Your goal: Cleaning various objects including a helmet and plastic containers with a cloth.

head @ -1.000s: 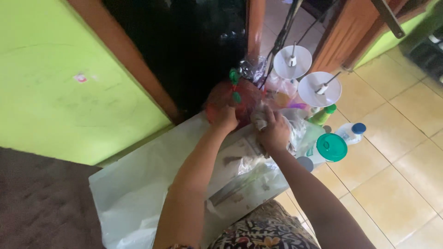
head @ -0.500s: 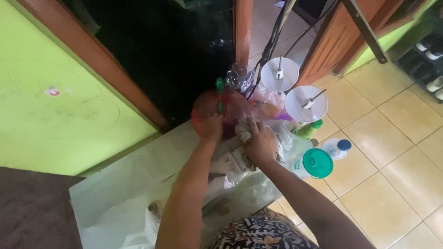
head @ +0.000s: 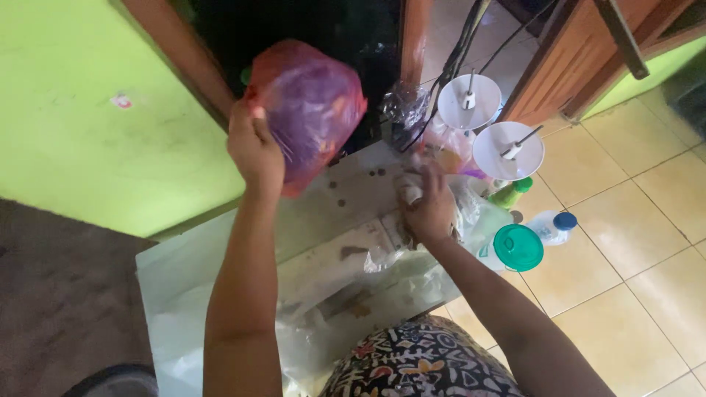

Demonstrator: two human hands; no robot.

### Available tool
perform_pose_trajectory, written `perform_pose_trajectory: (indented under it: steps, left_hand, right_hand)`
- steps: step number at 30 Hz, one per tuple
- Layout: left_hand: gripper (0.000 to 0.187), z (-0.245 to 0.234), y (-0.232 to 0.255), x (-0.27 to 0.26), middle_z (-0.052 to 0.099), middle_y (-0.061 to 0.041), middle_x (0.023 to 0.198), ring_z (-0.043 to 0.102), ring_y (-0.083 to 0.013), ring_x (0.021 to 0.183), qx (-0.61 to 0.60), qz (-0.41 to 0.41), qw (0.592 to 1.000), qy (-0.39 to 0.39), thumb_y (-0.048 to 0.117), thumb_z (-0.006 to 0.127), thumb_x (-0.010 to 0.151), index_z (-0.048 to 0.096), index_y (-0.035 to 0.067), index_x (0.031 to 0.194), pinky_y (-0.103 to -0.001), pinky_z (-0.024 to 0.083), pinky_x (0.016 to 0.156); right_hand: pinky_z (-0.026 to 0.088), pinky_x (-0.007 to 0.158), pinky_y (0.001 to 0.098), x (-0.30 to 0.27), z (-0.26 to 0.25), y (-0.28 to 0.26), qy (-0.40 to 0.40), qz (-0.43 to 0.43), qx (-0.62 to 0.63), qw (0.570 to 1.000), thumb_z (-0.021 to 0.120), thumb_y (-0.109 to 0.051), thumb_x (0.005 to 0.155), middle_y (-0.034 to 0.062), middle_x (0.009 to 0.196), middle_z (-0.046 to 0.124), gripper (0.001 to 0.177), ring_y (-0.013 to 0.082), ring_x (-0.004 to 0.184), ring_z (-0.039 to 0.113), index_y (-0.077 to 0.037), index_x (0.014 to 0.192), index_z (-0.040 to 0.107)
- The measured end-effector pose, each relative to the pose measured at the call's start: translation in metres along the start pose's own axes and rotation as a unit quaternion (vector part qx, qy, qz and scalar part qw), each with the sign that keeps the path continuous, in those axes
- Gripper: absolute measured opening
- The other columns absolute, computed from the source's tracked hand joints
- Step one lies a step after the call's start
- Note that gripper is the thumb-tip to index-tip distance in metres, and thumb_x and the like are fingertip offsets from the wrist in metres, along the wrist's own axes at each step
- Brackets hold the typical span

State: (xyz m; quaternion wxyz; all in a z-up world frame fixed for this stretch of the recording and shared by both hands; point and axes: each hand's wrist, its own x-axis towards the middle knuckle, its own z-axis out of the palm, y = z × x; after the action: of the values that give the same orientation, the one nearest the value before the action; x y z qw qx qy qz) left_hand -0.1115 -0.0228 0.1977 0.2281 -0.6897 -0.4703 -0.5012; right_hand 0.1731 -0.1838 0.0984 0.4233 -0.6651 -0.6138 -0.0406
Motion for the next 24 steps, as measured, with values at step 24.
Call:
perform_pose_trajectory:
  steps: [24]
  left_hand:
    - [0.064,-0.052,0.010,-0.060,0.061,-0.007,0.139,0.062,-0.0267,0.124,-0.538,-0.558,0.542,-0.324,0.058,0.046,0.094,0.042,0.025,0.149,-0.042,0.050,0.102]
  right_hand:
    - [0.032,0.106,0.0713,-0.014,-0.028,-0.127,0.018,-0.082,-0.006,0.996,0.084,-0.029,0.077,0.0266,0.163,0.027,0.102,0.0515,0.143,0.037,-0.019,0.162,0.028]
